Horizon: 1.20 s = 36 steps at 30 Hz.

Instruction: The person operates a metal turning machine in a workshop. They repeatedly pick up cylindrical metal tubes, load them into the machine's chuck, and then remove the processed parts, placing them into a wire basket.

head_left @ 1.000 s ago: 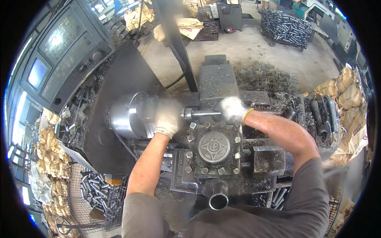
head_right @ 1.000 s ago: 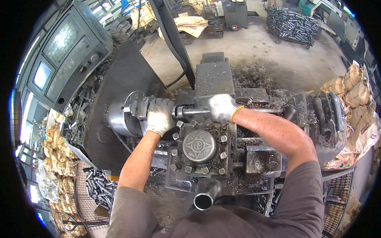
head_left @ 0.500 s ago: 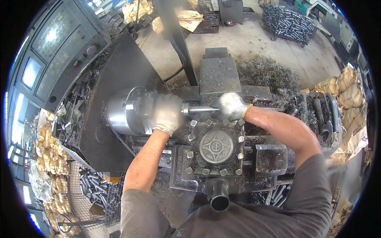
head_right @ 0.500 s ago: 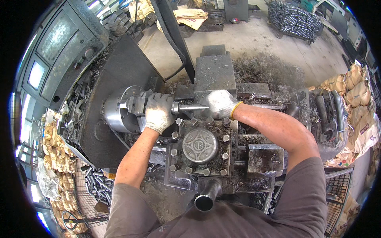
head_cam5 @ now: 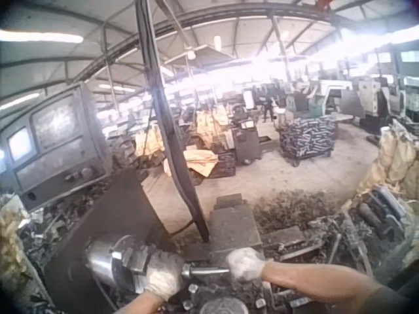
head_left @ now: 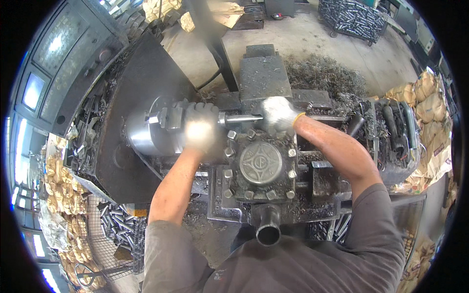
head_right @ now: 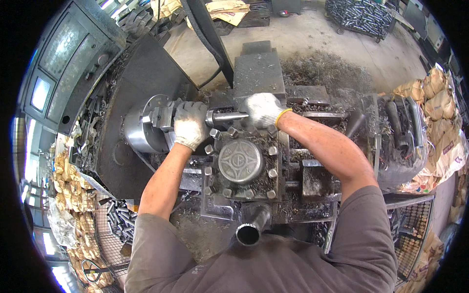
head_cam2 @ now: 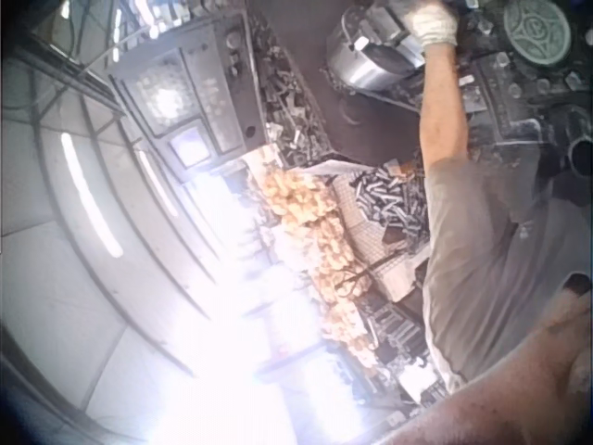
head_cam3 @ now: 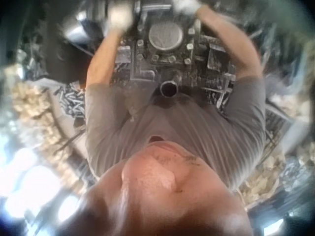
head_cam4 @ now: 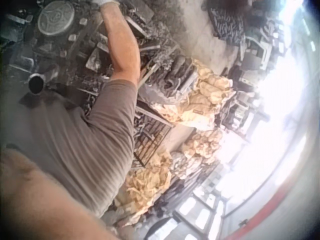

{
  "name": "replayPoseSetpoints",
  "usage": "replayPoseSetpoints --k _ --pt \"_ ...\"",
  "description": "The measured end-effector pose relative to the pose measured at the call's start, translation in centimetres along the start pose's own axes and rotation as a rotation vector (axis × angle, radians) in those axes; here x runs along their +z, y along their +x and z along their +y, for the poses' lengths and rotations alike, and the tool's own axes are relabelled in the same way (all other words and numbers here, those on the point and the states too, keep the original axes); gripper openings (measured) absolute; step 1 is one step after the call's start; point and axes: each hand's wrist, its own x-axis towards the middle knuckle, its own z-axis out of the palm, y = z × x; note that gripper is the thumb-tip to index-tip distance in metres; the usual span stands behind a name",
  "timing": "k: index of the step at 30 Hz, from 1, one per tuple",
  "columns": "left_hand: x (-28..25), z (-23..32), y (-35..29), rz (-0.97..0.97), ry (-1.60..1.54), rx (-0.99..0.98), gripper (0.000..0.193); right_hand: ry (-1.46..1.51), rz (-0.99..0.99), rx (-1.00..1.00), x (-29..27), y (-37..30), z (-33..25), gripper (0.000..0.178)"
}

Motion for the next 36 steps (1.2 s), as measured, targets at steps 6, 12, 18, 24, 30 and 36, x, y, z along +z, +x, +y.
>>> replayPoseSetpoints --k 6,12,18,24,30,36 --pt "-1.1 -0.1 0.1 -0.05 0.017 -0.04 0.043 0.028 -0.151 0.145 -0.7 0.6 0.2 0.027" --pt "-0.3 0.8 0.7 -0.079 -0.066 -0.015 0.047 -0.045 -0.026 0.478 -5.4 -13.3 9.2 0.029" --pt "-1.7 0.3 -0.7 -0.045 -0.179 -0.063 0.06 -0.467 -0.497 0.708 -12.6 -18.3 5.8 0.029" --pt "-5.9 3.8 -14.1 0.286 -0.559 -0.273 0.043 -0.733 -0.563 0.672 -4.1 -23.2 8.9 0.023" --pt "3.2 -1.3 -46.1 0.777 -1.214 -1.999 0.081 -0.932 -0.823 0.422 -2.9 -22.9 8.0 0.024" --pt "2.9 -7.4 -57.7 0.635 -0.415 -1.553 0.066 -0.491 -0.742 0.657 -8.0 -18.2 6.8 0.043"
